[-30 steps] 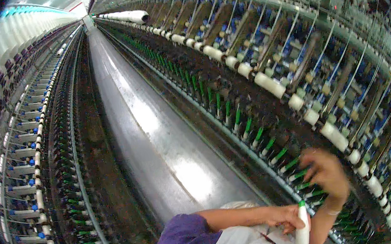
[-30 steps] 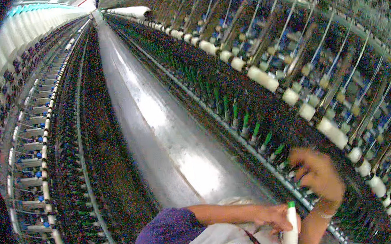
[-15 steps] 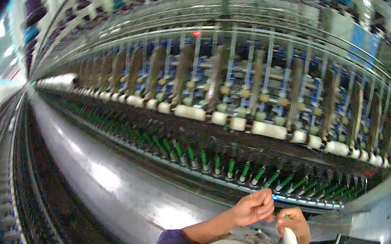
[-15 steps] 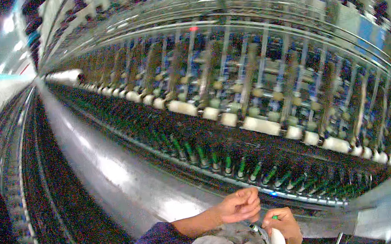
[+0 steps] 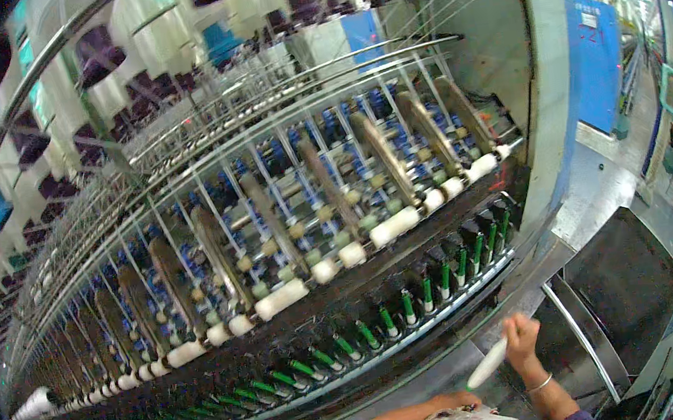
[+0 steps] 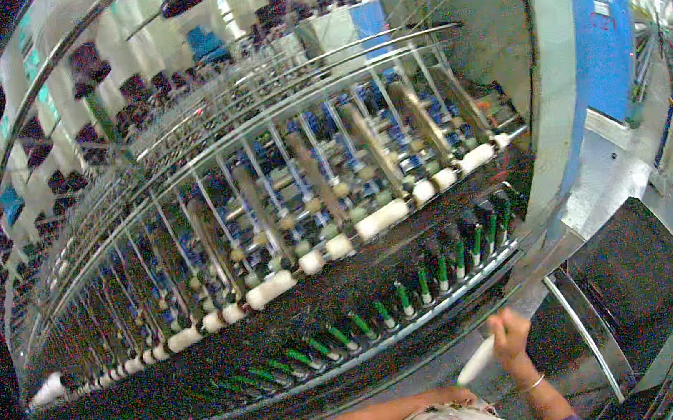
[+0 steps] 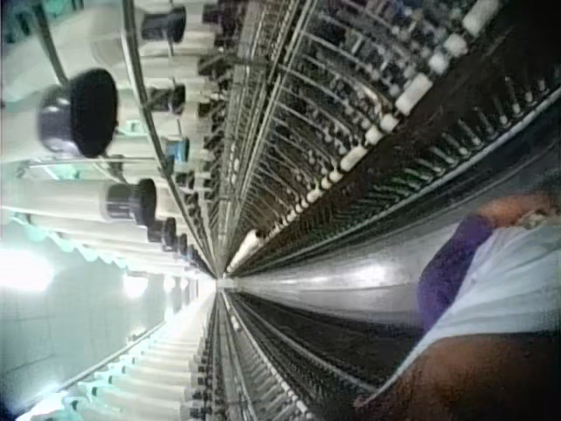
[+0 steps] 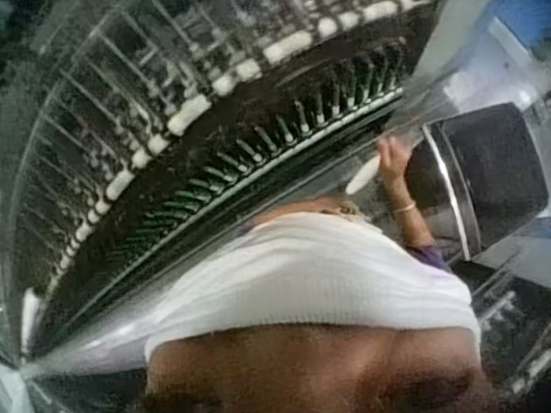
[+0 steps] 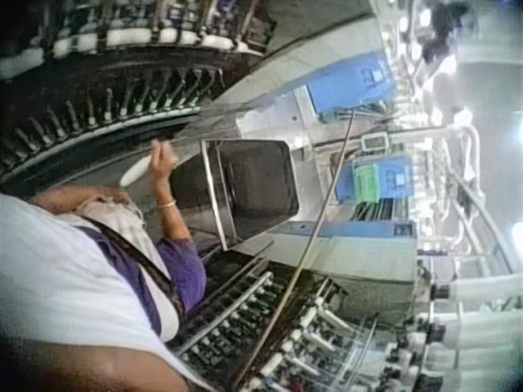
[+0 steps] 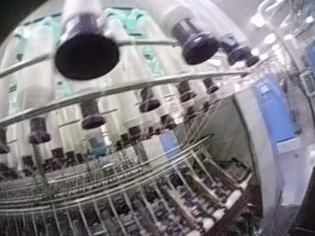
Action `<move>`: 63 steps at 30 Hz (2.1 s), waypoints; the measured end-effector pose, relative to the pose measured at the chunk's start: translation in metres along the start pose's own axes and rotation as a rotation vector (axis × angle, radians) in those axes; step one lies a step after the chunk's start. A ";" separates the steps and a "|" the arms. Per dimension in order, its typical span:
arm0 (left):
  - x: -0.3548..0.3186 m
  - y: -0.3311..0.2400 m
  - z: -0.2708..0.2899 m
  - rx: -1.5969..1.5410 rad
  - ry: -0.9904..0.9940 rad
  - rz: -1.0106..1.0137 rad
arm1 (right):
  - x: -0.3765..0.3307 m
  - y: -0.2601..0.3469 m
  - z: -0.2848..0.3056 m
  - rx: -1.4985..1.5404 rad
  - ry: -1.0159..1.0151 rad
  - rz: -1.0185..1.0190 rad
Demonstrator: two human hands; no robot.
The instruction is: The person removes full white thread spools from a textile machine and replaces them with empty purple spools. They then thread the yarn through guides and secure it to the machine.
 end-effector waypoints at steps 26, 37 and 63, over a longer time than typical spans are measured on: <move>0.114 -0.090 -0.004 -0.209 -0.237 -0.232 | -0.110 -0.128 0.170 -1.027 0.074 0.011; 0.180 -0.154 0.165 0.594 -0.560 -0.054 | -0.185 -0.197 0.247 -1.143 -0.125 -0.689; 0.625 -0.262 0.226 0.784 -0.514 -0.245 | -0.017 -0.504 0.513 -1.134 0.039 -0.537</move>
Point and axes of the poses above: each hand's wrist, its own x-axis towards the middle knuckle, its own z-axis out of the back of the hand, y = z × x, the point moved 7 cm from there along x, towards the middle knuckle, and after that the axes turned 5 degrees about y, right-handed, at the moved point
